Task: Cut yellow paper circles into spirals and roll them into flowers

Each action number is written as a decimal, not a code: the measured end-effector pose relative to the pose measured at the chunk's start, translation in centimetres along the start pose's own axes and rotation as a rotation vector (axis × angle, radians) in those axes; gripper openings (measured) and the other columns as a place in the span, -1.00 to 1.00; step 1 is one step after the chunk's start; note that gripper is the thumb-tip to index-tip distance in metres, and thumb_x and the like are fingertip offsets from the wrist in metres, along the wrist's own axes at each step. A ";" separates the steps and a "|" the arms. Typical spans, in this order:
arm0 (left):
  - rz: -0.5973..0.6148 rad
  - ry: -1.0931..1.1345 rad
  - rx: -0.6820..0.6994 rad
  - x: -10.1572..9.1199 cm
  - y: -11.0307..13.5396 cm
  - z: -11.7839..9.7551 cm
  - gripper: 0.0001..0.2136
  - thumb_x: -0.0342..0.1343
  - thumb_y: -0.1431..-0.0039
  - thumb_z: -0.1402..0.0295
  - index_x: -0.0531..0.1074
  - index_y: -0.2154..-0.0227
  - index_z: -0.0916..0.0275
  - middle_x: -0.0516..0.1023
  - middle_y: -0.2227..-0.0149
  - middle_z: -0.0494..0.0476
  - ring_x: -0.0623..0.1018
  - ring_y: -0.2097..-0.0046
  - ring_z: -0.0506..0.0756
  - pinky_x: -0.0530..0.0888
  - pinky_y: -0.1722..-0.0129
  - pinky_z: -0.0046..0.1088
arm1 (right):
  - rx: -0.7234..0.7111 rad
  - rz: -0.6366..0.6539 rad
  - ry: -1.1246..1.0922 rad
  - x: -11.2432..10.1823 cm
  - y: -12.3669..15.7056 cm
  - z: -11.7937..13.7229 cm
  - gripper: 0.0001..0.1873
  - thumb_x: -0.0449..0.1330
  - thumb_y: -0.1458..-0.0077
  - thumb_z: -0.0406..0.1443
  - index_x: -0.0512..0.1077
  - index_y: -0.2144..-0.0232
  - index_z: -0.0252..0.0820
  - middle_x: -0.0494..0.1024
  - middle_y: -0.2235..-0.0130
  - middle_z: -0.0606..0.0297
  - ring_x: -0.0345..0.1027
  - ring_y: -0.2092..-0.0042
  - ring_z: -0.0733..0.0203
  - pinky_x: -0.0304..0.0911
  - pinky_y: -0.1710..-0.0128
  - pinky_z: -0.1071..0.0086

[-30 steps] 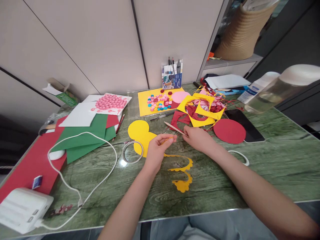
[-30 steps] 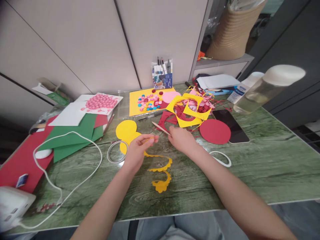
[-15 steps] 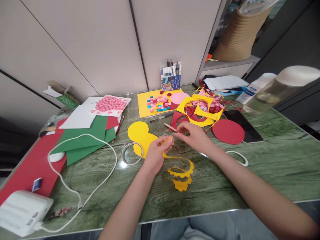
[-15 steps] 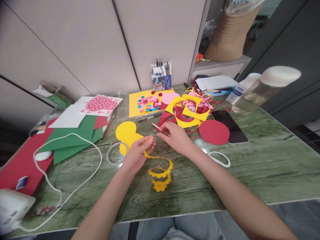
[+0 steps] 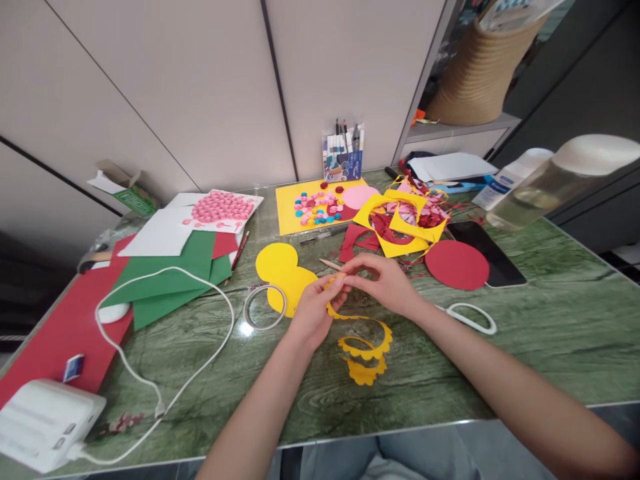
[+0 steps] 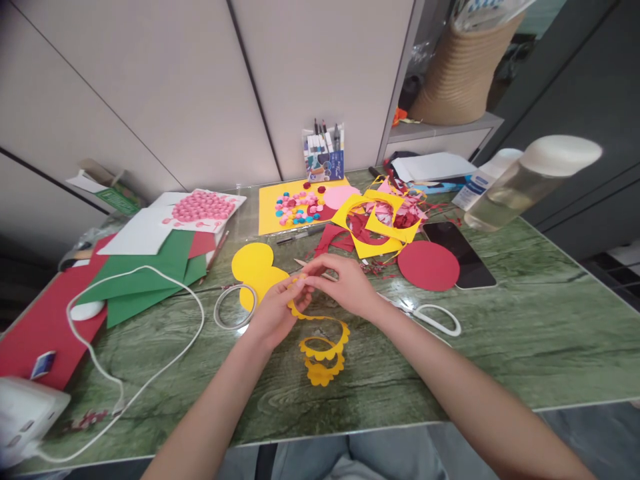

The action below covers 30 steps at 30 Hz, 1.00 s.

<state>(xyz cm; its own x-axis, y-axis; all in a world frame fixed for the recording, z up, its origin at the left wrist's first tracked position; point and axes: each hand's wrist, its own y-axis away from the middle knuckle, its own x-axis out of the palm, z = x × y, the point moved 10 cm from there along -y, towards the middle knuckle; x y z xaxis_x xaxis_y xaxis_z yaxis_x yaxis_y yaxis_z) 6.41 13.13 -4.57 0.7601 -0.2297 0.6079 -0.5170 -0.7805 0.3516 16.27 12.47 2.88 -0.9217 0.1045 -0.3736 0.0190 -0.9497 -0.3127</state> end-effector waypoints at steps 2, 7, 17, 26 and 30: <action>-0.012 0.010 0.016 -0.1 0.0 0.0 -0.84 0.32 0.12 0.37 0.54 0.43 0.32 0.50 0.44 0.03 0.44 0.38 -0.10 0.35 0.33 -0.63 | -0.006 -0.012 0.014 0.0 0.0 0.0 -0.91 0.21 -0.06 -0.28 0.49 0.33 -0.13 0.57 0.32 0.28 0.44 0.26 0.14 0.33 0.23 0.29; -0.037 0.035 0.040 -0.1 0.2 -0.1 -0.85 0.29 0.09 0.39 0.56 0.39 0.30 0.53 0.40 0.04 0.45 0.35 -0.10 0.35 0.31 -0.63 | -0.035 -0.051 0.079 -0.1 0.2 0.4 -0.91 0.20 -0.08 -0.31 0.49 0.31 -0.12 0.56 0.30 0.28 0.44 0.25 0.15 0.32 0.22 0.31; 0.004 0.054 0.065 0.5 0.3 -0.3 -0.79 0.18 -0.03 0.35 0.55 0.23 0.18 0.52 0.08 0.12 0.47 0.06 0.05 0.35 0.21 -0.51 | -0.065 -0.227 0.217 -1.4 0.8 0.6 -0.86 0.14 -0.14 -0.32 0.49 0.26 -0.06 0.51 0.24 0.24 0.39 0.15 0.09 0.29 0.12 0.22; -0.117 -0.123 0.226 -0.9 0.3 -1.2 -0.78 0.23 0.03 0.39 0.55 0.25 0.21 0.57 0.15 0.12 0.49 0.11 0.05 0.33 0.17 -0.47 | -0.020 -0.250 0.255 -1.3 0.9 0.4 -0.91 0.19 -0.10 -0.33 0.50 0.36 -0.10 0.53 0.33 0.24 0.39 0.23 0.07 0.24 0.16 0.20; -0.149 -0.197 0.291 -1.2 0.3 -1.9 -0.84 0.21 0.02 0.38 0.55 0.32 0.24 0.59 0.24 0.10 0.51 0.15 0.06 0.34 0.17 -0.47 | 0.004 -0.221 0.203 -1.4 0.6 0.2 -0.93 0.20 -0.08 -0.34 0.51 0.38 -0.11 0.55 0.34 0.26 0.41 0.23 0.11 0.27 0.17 0.24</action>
<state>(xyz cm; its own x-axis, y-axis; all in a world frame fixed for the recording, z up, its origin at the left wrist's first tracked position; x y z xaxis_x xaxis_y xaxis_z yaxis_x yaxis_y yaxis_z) 4.60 14.25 -3.85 0.8944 -0.1866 0.4065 -0.2832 -0.9397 0.1919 17.50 11.74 3.42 -0.8073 0.3651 -0.4637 -0.1750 -0.8985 -0.4027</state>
